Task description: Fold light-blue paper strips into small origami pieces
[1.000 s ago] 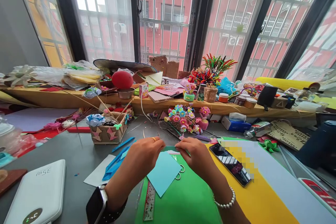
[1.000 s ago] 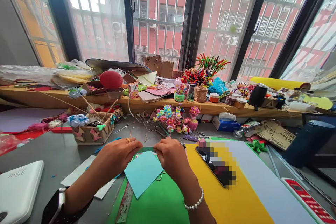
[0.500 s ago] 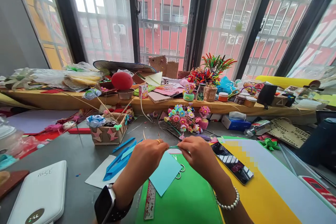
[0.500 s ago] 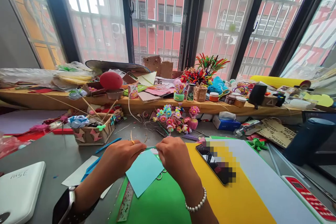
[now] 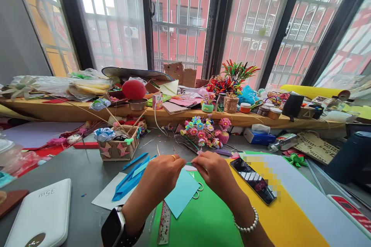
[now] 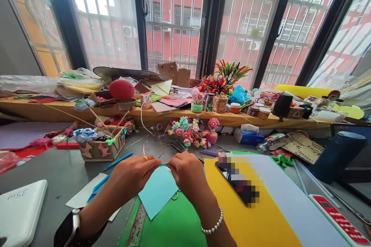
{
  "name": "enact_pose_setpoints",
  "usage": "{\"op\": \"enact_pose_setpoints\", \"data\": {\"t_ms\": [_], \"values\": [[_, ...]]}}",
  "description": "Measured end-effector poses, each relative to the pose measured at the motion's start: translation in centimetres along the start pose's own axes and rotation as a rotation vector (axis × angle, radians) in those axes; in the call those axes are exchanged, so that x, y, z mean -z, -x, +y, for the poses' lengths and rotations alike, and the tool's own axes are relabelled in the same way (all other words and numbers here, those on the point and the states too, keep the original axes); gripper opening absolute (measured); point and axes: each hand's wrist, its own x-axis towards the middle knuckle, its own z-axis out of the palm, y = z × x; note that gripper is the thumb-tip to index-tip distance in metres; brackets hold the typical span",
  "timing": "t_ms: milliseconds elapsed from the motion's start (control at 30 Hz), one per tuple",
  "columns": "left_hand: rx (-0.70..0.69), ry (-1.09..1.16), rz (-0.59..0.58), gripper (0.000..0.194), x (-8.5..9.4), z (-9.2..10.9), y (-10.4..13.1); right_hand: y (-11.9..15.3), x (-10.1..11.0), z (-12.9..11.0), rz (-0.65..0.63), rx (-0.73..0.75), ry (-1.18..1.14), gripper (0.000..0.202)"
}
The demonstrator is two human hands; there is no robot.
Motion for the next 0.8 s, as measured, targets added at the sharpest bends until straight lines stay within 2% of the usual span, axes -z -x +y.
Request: {"op": "enact_pose_setpoints", "data": {"t_ms": [167,333,433,500,600,700,800], "values": [[0.001,0.014,0.033,0.026,-0.3,-0.6,0.0,0.0,0.4,0.6,0.003,-0.025,0.016,0.014],[0.051,-0.121,0.030,0.028,0.2,-1.9,0.3,0.1,0.5,1.7,-0.029,-0.079,0.078,0.017],[0.118,-0.165,0.112,0.028,0.6,-2.4,0.3,0.1,0.4,2.1,-0.030,-0.094,0.081,0.018],[0.061,-0.099,0.159,0.026,0.5,-2.1,0.2,0.1,0.3,1.8,-0.044,-0.064,0.061,0.017],[-0.052,-0.012,0.092,0.022,-0.2,-0.8,-0.2,0.1,0.1,0.7,-0.059,0.028,-0.007,0.015],[-0.035,-0.001,-0.010,0.020,-0.7,0.2,-0.3,0.1,0.1,-0.1,-0.036,0.054,-0.043,0.015],[0.009,0.000,-0.016,0.020,-0.7,0.0,-0.2,0.2,0.3,0.8,0.019,0.006,-0.013,0.015]]}}
